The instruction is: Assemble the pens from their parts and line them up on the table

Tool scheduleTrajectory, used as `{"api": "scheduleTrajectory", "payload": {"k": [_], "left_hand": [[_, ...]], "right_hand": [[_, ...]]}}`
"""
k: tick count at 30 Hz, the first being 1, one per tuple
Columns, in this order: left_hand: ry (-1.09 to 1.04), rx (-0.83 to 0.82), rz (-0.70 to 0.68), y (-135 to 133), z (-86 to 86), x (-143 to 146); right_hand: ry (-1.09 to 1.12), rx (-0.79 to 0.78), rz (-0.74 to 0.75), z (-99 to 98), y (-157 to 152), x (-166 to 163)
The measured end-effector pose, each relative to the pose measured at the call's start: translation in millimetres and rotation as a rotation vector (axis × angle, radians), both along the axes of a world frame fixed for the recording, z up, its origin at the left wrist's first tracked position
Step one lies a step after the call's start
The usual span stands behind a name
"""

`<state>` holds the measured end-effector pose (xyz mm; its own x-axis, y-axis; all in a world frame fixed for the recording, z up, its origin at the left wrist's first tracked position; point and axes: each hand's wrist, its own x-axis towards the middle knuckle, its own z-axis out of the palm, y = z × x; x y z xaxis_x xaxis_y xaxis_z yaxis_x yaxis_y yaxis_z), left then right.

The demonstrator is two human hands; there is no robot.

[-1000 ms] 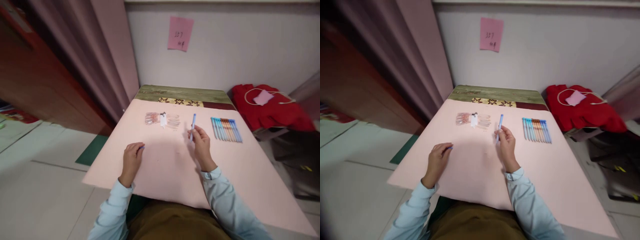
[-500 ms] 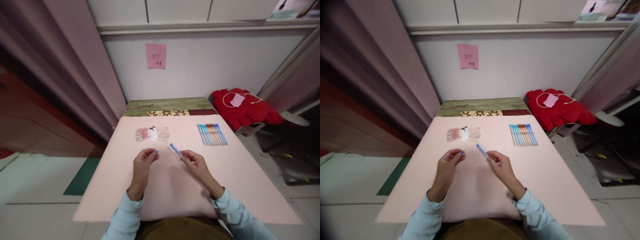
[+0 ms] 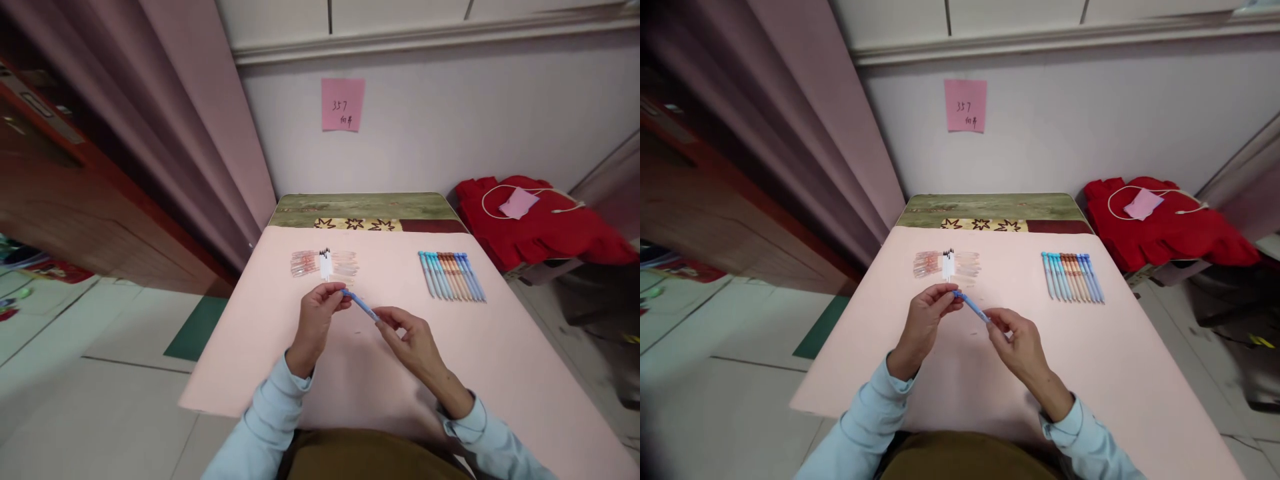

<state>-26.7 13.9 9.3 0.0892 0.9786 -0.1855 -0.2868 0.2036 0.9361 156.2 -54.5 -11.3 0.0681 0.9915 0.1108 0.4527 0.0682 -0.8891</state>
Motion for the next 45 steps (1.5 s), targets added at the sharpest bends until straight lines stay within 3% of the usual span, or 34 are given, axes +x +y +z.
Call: {"api": "scheduleTrajectory", "payload": {"k": [6,15,23,29,31,34,38,41,45], "left_hand": [[0.126,0.058,-0.027,1,4.7,0],[0.308,0.121,-0.249,11,13.3,-4],[0.189,0.045,-0.268,7,17.6,2],[0.184,0.082,-0.335,-1,20.1,27],[0.242,0.095,-0.323,-2,17.2,30],[0.476,0.129,-0.259,-2,2.7,17],[0.841,0.190,0.007,-7,-30.3,-28],[0.998,0.196,0.131,-17,-53.0,-61],[1.064,0.205,0.218,-29,-68.6,-81]], "right_hand": [[-0.001,-0.010,-0.007,-4.8,-1,2],[0.013,-0.020,0.030,-5.1,-4,9],[0.067,-0.107,0.041,-13.1,-9,9],[0.167,-0.011,-0.047,-18.9,-14,17],[0.171,0.032,-0.142,-17.2,-11,37],[0.143,0.099,-0.349,-13.5,-1,92],[0.012,0.061,-0.582,-13.5,22,187],[-0.271,-0.089,-0.777,-18.9,39,240],[-0.411,-0.248,-0.819,-32.0,59,266]]}}
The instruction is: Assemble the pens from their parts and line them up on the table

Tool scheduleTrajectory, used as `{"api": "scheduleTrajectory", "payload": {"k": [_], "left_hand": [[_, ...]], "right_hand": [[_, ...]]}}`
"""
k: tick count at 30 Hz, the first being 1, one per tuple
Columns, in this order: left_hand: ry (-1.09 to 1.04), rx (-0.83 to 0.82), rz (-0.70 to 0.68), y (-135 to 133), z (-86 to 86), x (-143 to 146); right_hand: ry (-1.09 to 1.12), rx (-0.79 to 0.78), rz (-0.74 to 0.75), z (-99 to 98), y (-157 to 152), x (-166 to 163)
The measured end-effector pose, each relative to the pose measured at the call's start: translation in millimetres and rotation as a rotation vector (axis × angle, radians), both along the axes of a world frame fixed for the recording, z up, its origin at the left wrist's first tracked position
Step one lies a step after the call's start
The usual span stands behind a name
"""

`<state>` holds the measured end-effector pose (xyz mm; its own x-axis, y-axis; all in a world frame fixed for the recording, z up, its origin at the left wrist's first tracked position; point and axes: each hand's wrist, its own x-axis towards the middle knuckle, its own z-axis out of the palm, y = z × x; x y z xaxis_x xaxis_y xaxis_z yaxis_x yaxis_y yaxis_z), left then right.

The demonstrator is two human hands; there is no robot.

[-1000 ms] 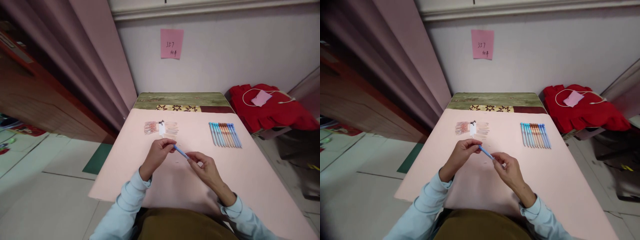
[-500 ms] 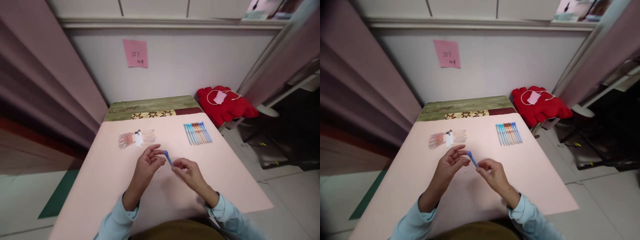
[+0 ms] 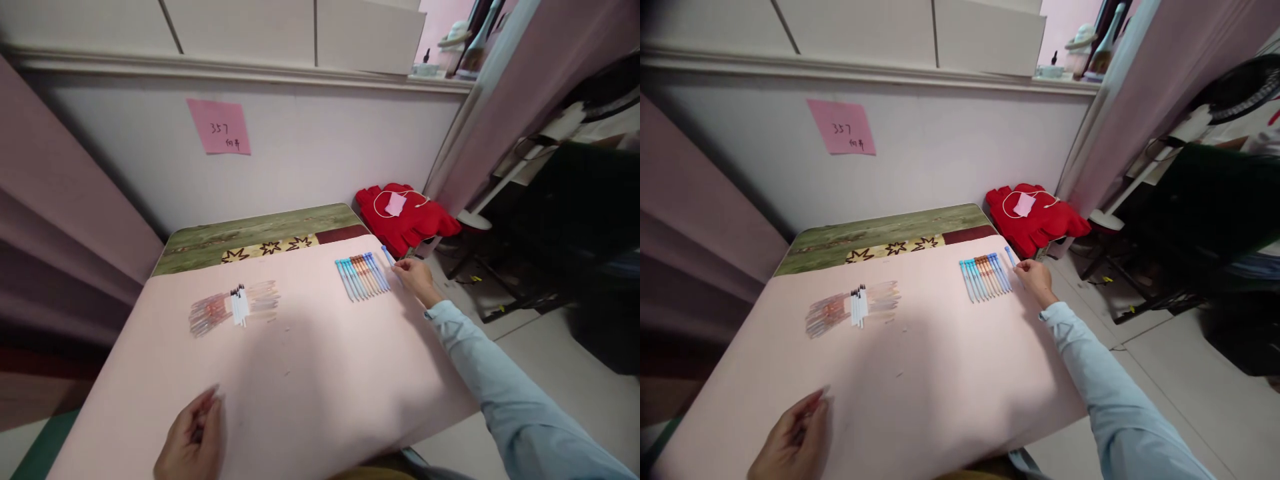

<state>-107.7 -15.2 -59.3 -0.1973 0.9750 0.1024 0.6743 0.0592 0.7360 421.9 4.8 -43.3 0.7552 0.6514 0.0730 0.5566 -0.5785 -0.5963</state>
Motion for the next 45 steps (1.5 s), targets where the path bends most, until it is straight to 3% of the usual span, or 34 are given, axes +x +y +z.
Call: {"api": "scheduleTrajectory", "payload": {"k": [8,17,25,32,35,37,41,45], "left_hand": [[0.002,-0.004,-0.039,3,-1.9,3],[-0.028,-0.012,-0.041,1,-3.5,3],[-0.071,0.032,-0.052,1,-11.8,2],[-0.124,0.073,-0.055,-2,-12.5,6],[-0.151,0.071,-0.072,-4,-12.9,8],[-0.159,0.081,-0.060,-5,-12.6,10],[-0.183,0.102,-0.059,-7,-12.2,12],[-0.204,0.112,-0.060,-9,-14.5,12]], "right_hand": [[0.019,-0.129,-0.006,-18.8,31,-1],[-0.005,-0.148,0.057,-22.6,29,2],[-0.002,-0.072,0.074,-16.6,20,-1],[-0.073,-0.005,0.091,6.7,10,-11],[-0.105,0.092,0.193,11.1,1,-45],[-0.017,0.162,0.439,8.7,-9,-86],[0.160,0.064,0.896,-2.3,-38,-185],[0.151,-0.007,1.029,-10.8,-44,-253]]}}
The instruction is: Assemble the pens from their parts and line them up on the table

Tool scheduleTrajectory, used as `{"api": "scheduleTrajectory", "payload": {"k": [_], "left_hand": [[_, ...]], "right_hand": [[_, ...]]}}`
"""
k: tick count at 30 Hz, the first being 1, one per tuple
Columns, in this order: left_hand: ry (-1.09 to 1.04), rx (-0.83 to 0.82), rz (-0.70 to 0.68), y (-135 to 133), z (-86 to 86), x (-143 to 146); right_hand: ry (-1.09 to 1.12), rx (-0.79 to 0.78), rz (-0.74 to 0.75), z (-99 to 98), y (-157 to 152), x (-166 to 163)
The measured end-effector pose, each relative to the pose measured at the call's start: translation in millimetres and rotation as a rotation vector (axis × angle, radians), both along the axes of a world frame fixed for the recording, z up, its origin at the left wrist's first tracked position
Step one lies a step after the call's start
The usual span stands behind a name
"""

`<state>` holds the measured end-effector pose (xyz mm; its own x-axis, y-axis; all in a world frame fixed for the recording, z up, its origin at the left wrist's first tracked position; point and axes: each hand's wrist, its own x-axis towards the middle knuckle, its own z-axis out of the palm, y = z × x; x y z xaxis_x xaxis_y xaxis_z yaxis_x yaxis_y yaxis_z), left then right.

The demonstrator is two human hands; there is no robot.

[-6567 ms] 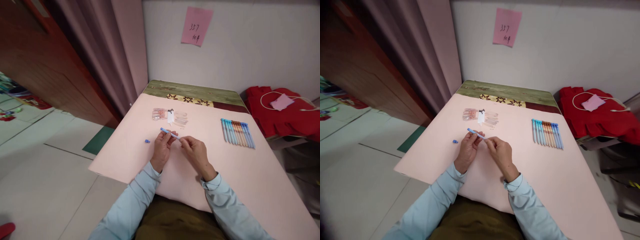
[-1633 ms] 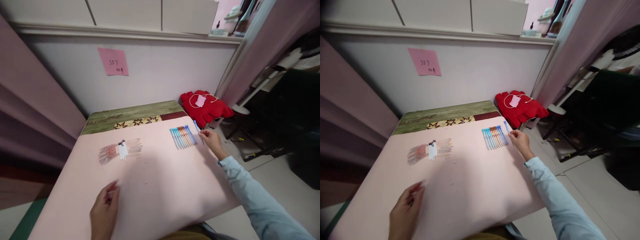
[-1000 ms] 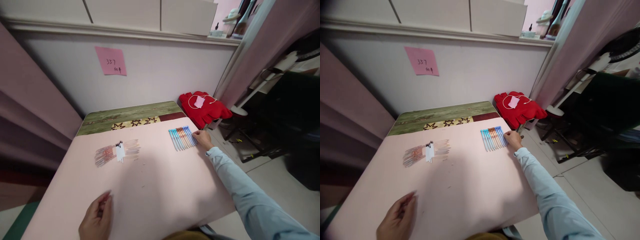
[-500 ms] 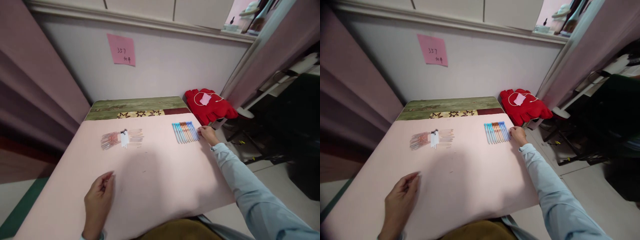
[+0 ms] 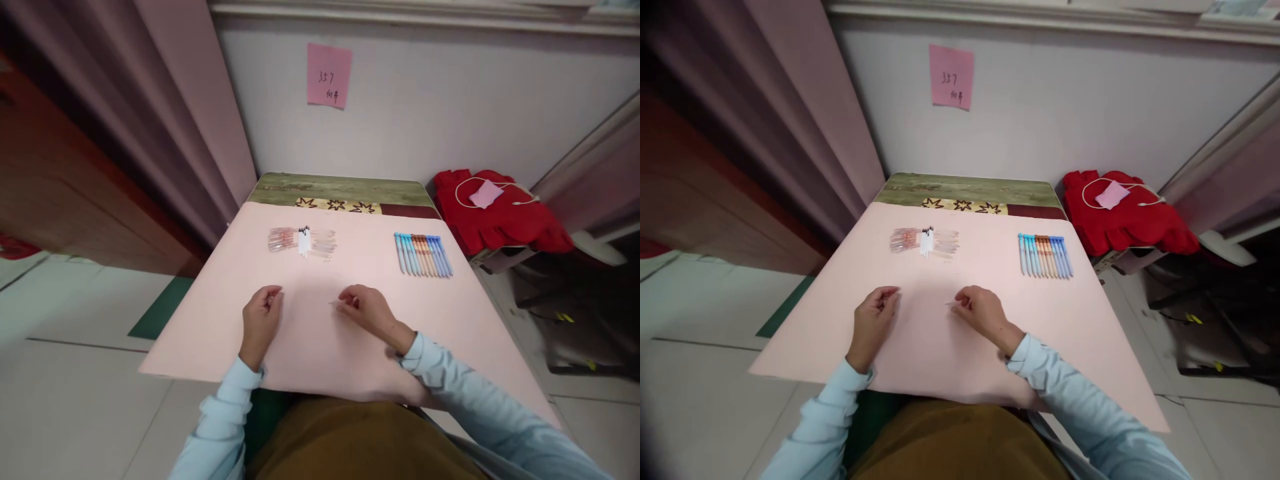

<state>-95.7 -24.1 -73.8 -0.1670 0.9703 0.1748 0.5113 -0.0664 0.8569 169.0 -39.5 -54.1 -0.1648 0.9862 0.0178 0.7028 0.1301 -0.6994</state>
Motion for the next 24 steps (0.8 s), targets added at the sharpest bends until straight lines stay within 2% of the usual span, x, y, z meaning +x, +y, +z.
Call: {"api": "scheduleTrajectory", "payload": {"k": [5,10,16,24], "left_hand": [[-0.037,-0.008,-0.018,-3,-1.5,-2],[-0.088,-0.012,-0.034,-7,3.3,-2],[-0.112,-0.018,-0.052,-9,5.7,-5],[-0.095,-0.012,-0.111,-12,7.4,-9]], "right_hand": [[-0.135,-0.001,-0.016,-2.5,11,-27],[-0.197,0.074,-0.004,-1.9,15,-23],[-0.218,0.088,-0.189,2.0,48,-10],[-0.338,0.113,-0.175,-10.7,66,-27]]}}
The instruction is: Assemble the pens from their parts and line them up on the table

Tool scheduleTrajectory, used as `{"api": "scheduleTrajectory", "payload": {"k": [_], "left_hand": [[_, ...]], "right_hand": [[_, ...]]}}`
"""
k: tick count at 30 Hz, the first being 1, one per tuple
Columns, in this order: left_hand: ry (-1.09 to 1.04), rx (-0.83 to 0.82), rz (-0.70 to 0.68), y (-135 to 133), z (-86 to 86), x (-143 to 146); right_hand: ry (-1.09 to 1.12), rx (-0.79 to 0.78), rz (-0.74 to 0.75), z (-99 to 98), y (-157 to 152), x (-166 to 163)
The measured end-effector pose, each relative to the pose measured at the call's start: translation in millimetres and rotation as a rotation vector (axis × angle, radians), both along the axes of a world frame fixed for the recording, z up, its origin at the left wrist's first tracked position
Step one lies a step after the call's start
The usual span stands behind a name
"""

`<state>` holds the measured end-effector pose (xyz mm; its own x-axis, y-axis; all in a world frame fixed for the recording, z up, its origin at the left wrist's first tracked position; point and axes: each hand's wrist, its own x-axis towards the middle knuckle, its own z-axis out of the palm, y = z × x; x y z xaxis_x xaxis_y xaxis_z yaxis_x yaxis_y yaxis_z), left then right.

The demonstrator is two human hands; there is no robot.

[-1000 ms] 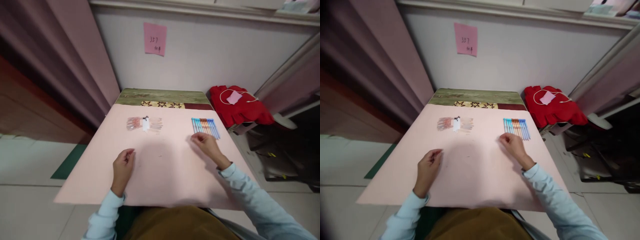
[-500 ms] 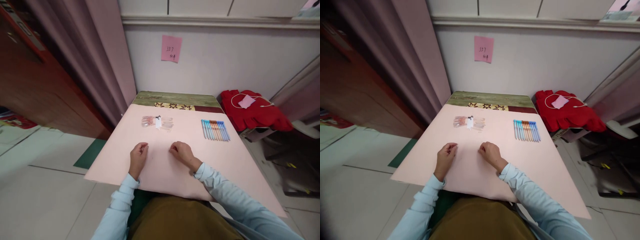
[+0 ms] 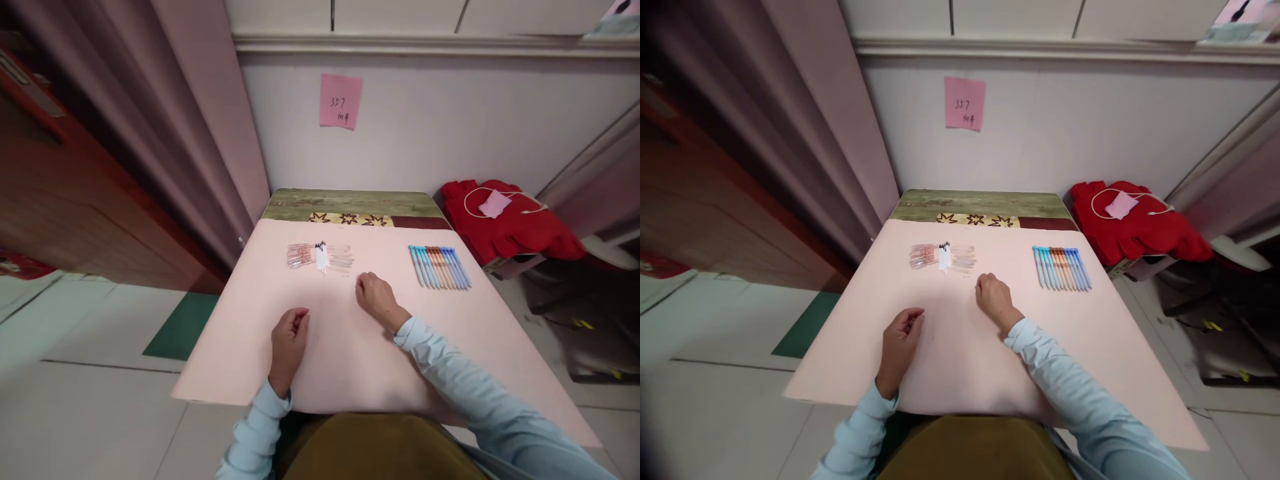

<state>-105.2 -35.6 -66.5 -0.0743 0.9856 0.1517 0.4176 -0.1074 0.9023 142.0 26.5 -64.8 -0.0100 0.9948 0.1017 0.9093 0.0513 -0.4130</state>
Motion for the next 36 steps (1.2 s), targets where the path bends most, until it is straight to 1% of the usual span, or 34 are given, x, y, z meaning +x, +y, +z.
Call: {"api": "scheduleTrajectory", "payload": {"k": [6,8,12,18,23,26,28,31,34,36], "left_hand": [[0.012,0.032,-0.024,3,-7.4,-1],[0.006,0.037,-0.027,4,-9.3,-2],[-0.015,0.037,-0.026,2,-8.8,-4],[-0.017,0.027,-0.039,2,-5.6,-5],[0.009,0.025,-0.041,4,-7.8,-5],[0.016,0.024,-0.050,4,-9.9,-7],[0.015,0.019,-0.056,4,-10.3,-7],[0.035,0.019,-0.058,5,-9.8,-7],[0.085,0.046,-0.051,7,-9.4,-5],[0.108,0.057,-0.051,8,-9.3,-5]], "right_hand": [[-0.017,0.024,0.042,-0.5,18,-5],[-0.081,0.031,0.095,0.1,24,-10],[-0.297,0.003,0.220,0.5,28,-20],[-0.388,-0.071,0.320,8.3,40,-24],[-0.374,-0.139,0.345,12.6,52,-33],[-0.313,-0.157,0.329,14.1,54,-36],[-0.247,-0.165,0.308,18.3,62,-32],[-0.121,-0.188,0.241,29.4,92,-15],[0.005,-0.215,0.110,38.1,141,7],[0.062,-0.239,0.018,37.9,174,17]]}}
